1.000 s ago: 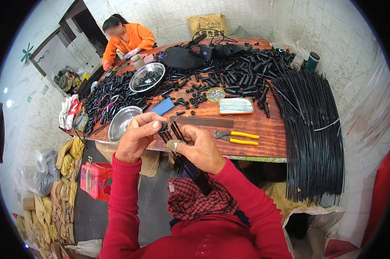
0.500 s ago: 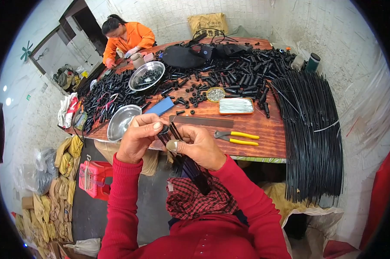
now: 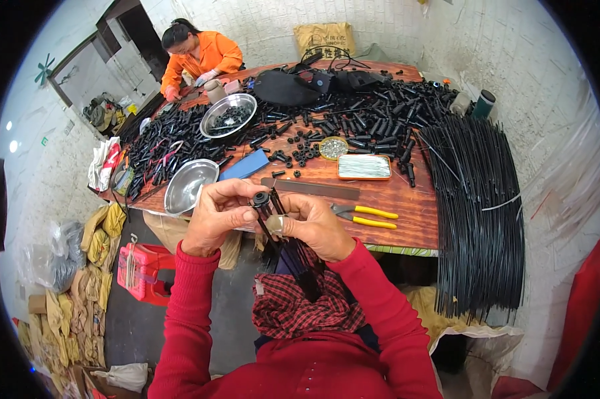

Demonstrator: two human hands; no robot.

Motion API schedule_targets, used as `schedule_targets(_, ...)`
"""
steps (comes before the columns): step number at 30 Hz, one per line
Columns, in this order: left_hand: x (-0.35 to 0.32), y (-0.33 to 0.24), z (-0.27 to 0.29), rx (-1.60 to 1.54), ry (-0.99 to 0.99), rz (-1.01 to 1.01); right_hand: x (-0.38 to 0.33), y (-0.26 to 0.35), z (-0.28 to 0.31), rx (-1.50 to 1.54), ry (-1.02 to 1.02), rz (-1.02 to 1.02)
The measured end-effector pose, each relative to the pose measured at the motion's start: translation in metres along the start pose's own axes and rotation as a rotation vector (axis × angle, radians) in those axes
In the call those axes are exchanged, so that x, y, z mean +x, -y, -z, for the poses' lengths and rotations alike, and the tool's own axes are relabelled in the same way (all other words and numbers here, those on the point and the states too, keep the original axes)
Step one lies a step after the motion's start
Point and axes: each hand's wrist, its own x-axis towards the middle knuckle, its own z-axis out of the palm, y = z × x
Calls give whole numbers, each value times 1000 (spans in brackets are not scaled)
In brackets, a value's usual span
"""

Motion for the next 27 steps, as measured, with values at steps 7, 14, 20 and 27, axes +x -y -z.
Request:
schedule_targets(7,5,6,8,14,25,-24,1,1,-3,-58,-28,-25)
schedule_targets(14,9,4,8,150,48,-61,0,4,-2,-74,-31,-32)
schedule_targets(20,10,9,15,149,69,-147,1,6,1,-18,14,-51)
schedule_targets(27,9,5,6,160,73,-119,1,2,11,35,33,-67)
